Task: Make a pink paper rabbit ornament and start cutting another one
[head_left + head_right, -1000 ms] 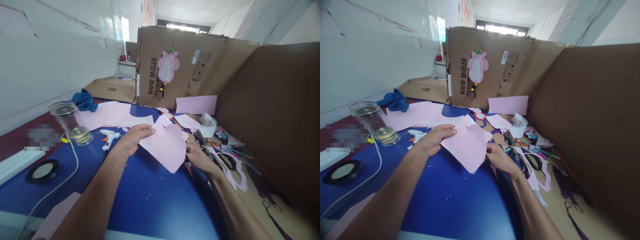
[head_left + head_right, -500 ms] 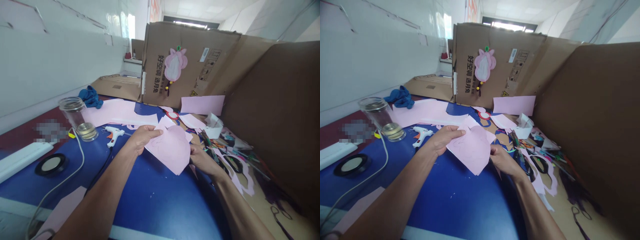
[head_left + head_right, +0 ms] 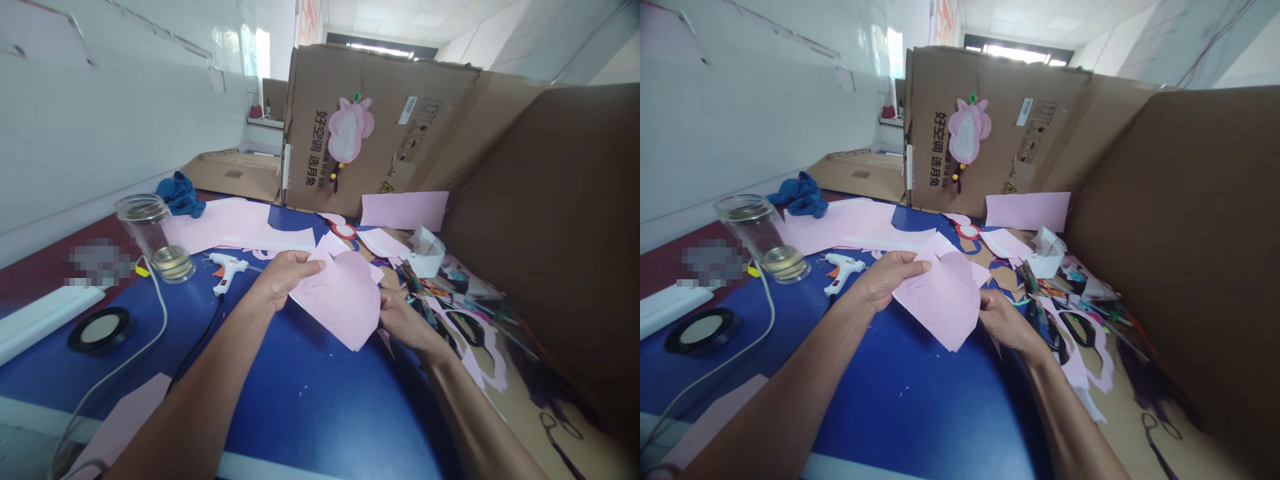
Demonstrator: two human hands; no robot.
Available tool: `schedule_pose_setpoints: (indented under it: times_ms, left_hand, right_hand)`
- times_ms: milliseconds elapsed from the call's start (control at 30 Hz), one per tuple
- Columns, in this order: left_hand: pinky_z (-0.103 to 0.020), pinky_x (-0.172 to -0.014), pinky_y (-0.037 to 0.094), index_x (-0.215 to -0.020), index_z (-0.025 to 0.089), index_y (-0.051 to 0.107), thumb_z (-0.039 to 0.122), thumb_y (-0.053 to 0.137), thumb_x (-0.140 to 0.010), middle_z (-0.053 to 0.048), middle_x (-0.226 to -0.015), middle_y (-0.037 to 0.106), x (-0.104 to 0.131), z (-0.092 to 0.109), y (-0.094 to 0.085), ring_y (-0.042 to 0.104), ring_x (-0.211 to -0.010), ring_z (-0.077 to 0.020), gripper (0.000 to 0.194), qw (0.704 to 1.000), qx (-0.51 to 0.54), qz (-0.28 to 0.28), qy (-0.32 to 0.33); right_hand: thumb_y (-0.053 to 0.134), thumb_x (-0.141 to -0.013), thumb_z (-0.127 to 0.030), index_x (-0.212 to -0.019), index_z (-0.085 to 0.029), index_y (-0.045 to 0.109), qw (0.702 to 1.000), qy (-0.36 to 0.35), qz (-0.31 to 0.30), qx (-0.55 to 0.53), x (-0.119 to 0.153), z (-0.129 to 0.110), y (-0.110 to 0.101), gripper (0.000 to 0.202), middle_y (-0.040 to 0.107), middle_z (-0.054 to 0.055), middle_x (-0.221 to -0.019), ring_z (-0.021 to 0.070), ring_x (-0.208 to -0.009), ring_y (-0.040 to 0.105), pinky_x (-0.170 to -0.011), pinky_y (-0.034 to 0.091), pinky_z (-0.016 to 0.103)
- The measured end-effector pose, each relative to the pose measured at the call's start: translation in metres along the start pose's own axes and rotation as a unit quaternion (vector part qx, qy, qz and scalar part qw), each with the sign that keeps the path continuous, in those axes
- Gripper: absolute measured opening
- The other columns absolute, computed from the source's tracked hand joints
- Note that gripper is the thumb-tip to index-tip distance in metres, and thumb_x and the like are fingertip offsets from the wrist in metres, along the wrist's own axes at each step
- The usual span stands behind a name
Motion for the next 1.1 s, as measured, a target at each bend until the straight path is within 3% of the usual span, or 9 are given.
schedule_pose_setpoints:
  times_ms: [333, 1100]
  left_hand:
    - [-0.031, -0.065, 0.054, -0.079, 0.014, 0.080, 0.028, 0.091, -0.073, -0.010, -0.077, 0.079, -0.0027, -0.0031, -0.0030, 0.072, -0.064, -0.0188, 0.019, 1.000, -0.015, -0.003, 0.002]
    - [-0.030, -0.066, 0.055, -0.079, 0.013, 0.083, 0.026, 0.088, -0.076, -0.010, -0.078, 0.080, 0.0002, -0.0021, 0.0020, 0.072, -0.065, -0.0178, 0.014, 0.999, -0.033, -0.019, -0.004]
  right_hand:
    - [0.089, -0.084, -0.039, -0.089, -0.018, 0.087, 1.000, 0.011, -0.003, -0.029, 0.0003, 0.0022, 0.0013, 0.021, 0.082, 0.003, -0.083, 0.0233, -0.083, 0.074, -0.079, 0.057, 0.032]
    - [0.090, -0.080, -0.045, -0.080, -0.017, 0.084, 1.000, 0.017, 0.001, -0.020, 0.0000, -0.0017, 0.0043, 0.029, 0.075, 0.002, -0.069, 0.0209, -0.072, 0.068, -0.069, 0.055, 0.030]
Point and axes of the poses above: each hand's wrist, its own x-axis away from the middle knuckle, its own y-axis out of the palm, z = x × y, the point moved 5 cm from there along -x, towards the middle knuckle
